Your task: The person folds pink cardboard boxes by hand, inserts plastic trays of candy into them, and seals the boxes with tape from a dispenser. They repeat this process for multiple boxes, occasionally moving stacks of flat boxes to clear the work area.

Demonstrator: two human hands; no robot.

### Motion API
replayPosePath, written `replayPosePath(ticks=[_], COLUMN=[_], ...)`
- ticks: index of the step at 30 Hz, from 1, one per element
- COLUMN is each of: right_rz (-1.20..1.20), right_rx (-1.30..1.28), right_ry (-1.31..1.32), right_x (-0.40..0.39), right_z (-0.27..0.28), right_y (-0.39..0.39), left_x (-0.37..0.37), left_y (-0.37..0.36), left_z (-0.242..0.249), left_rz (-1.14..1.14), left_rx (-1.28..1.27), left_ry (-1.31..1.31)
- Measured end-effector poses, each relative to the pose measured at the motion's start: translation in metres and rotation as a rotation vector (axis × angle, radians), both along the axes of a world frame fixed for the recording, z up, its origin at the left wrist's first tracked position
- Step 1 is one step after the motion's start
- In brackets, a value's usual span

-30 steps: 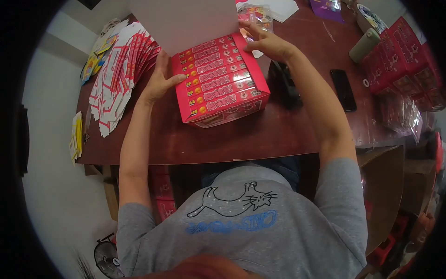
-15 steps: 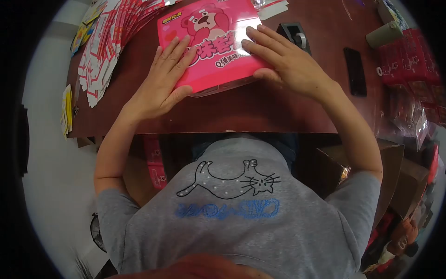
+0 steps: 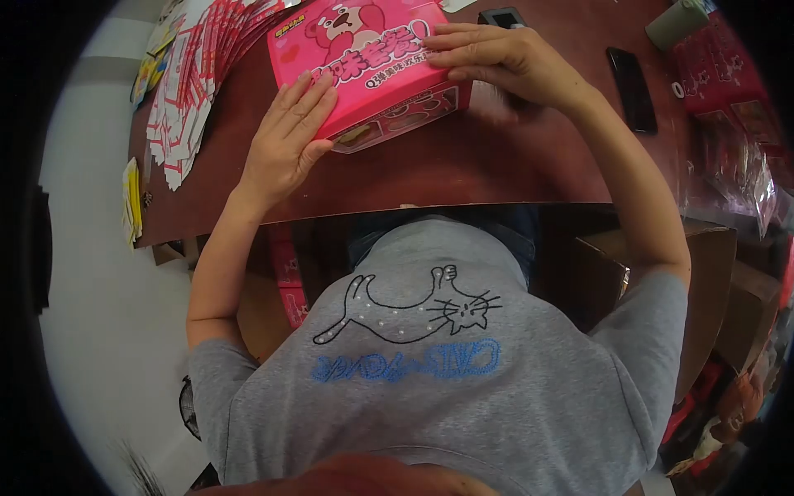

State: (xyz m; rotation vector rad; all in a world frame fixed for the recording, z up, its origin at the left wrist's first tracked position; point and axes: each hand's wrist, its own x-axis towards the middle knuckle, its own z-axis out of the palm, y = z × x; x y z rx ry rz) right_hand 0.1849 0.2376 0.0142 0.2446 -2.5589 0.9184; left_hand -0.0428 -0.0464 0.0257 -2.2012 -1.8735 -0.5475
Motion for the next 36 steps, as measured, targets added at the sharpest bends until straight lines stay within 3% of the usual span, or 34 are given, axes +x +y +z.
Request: replayPosePath(ticks=[2,9,12,14,24,27,32,36], right_rz=[0.029,0.066,-0.086,-0.027,0.003,-0.009,-0.035,-0.041], right_rx=[0.005,-0.059,-0.081,0.113,0.095,0.349,0.171,0.203], right_ry=[-0.039,-0.11,-0.024,0.062,-0.108,0.093,-0.041,0.0], right_x=[0.0,0.008,0.006,0.003,-0.006,-0.008,-0.006,-0.002], right_z=[0.002,0.008,0.01,0.003,0.033,0.01,0.015,0.013], right_y=[0.003,0.004,-0.004,0.002,-0.008,-0.006,-0.006,-0.006], left_x=[0.001,0.007,0.014,0.017,0.022,0.023,0.023,0.024], left_y=[0.001,0.002,0.006,0.008,0.01,0.009,0.009,0.01], left_z=[-0.001,-0.013,-0.018,-0.022,-0.028,-0.029,-0.03,-0.03], left_rz=[0.014,0.014,0.032,0.069,0.089,0.107,0.111,0.099], left_rx=[0.023,0.124,0.174,0.23,0.29,0.291,0.303,0.314], left_ry=[0.141,0.147,0.155,0.142,-0.024,-0.025,-0.058,-0.079])
